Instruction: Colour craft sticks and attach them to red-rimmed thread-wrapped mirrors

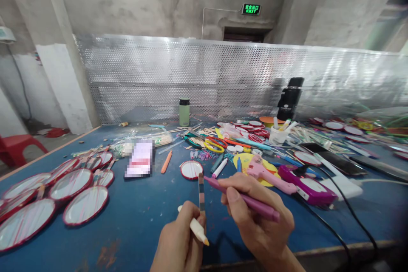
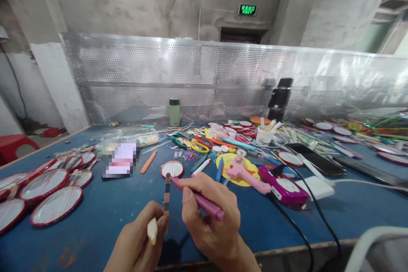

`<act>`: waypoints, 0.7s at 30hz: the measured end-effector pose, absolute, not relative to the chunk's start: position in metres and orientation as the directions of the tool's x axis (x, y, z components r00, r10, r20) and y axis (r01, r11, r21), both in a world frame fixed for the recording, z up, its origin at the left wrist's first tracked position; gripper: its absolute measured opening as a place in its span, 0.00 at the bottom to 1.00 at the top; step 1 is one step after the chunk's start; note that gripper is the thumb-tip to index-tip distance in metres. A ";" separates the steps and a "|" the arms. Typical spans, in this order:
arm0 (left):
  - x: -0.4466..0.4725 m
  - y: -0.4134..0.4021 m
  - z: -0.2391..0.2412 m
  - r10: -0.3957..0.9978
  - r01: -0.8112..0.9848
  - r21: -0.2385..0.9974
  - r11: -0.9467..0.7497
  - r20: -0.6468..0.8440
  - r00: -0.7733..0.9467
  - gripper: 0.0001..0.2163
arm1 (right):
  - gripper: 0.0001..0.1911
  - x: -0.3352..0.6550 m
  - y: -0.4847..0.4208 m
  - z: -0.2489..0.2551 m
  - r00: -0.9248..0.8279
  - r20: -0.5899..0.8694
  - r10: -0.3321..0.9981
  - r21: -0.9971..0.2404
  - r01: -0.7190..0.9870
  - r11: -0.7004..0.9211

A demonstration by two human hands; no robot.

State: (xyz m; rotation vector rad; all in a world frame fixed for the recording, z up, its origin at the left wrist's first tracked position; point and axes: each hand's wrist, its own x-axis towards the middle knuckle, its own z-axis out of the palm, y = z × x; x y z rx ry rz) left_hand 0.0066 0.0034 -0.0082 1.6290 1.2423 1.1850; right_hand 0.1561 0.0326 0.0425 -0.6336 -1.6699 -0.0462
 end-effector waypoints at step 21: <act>0.007 0.002 -0.004 0.963 0.284 0.920 -0.269 0.251 0.098 0.13 | 0.13 0.158 0.033 0.039 -0.080 0.917 0.391 -0.333 0.386 0.860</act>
